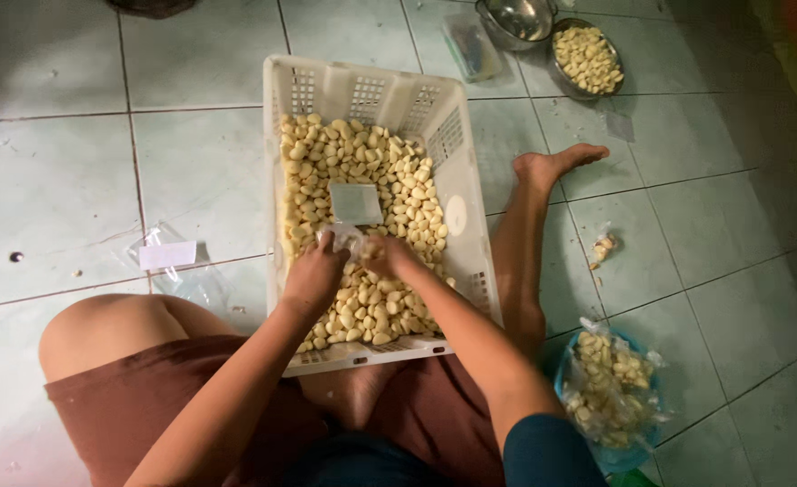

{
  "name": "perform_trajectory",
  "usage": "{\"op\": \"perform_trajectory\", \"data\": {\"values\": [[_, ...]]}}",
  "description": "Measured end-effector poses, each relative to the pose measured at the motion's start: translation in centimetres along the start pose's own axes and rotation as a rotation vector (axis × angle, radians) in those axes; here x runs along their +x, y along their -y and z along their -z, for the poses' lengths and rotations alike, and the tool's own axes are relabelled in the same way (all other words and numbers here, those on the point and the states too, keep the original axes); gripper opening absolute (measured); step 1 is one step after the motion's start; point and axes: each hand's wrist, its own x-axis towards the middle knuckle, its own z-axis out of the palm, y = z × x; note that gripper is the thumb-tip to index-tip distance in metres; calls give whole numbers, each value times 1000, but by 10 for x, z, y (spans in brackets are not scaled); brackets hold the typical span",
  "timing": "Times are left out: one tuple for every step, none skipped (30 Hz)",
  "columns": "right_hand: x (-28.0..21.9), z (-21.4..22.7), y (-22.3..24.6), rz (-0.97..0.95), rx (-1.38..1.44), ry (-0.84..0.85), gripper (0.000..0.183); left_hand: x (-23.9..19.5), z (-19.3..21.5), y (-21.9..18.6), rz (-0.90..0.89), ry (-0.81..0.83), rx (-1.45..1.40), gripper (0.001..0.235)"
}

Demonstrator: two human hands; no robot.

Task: The person puts peeled garlic cloves into small plastic bags by hand while sitting on the floor, handling one bag at a time.

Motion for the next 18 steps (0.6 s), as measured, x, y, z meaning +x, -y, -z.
{"op": "perform_trajectory", "data": {"values": [[-8,19,2,-120,104,-25,57,3,-7,-4,13,64,-39,14],[-11,37,-1,-121,99,-29,57,8,-14,-4,9,59,-41,14],[-16,53,-3,-158,224,-27,57,10,-22,-5,-28,91,-23,12],[-20,68,-6,-196,349,-26,58,12,-31,-5,-65,122,-5,11],[-24,77,3,-202,347,-23,58,10,-25,-8,-66,126,-11,11],[-28,87,11,-160,376,1,56,9,-20,-12,-122,103,-25,9],[-32,97,19,-118,405,22,54,9,-14,-14,-181,80,-38,8],[-36,100,28,-125,405,22,54,7,-12,-17,-184,84,-43,8],[-40,103,38,-119,318,73,53,6,-9,-18,-208,84,-69,7],[-43,106,49,-114,230,125,53,4,-6,-19,-233,84,-95,7],[-45,108,56,-114,230,127,53,4,-10,-21,-231,84,-96,7],[-47,111,64,-88,135,134,51,4,-13,-22,-228,108,-77,9],[-47,114,73,-58,39,143,50,4,-15,-21,-221,130,-57,11],[-43,108,64,-54,39,146,50,3,-13,-21,-216,128,-57,11],[-40,101,55,-62,78,111,50,3,-11,-19,-215,145,-87,14],[-37,94,46,-71,117,75,51,2,-9,-18,-214,161,-116,17],[-36,93,44,-69,116,79,51,1,-7,-19,-210,161,-117,17],[-36,91,41,-74,127,64,52,-1,-4,-21,-223,150,-134,20]]}}
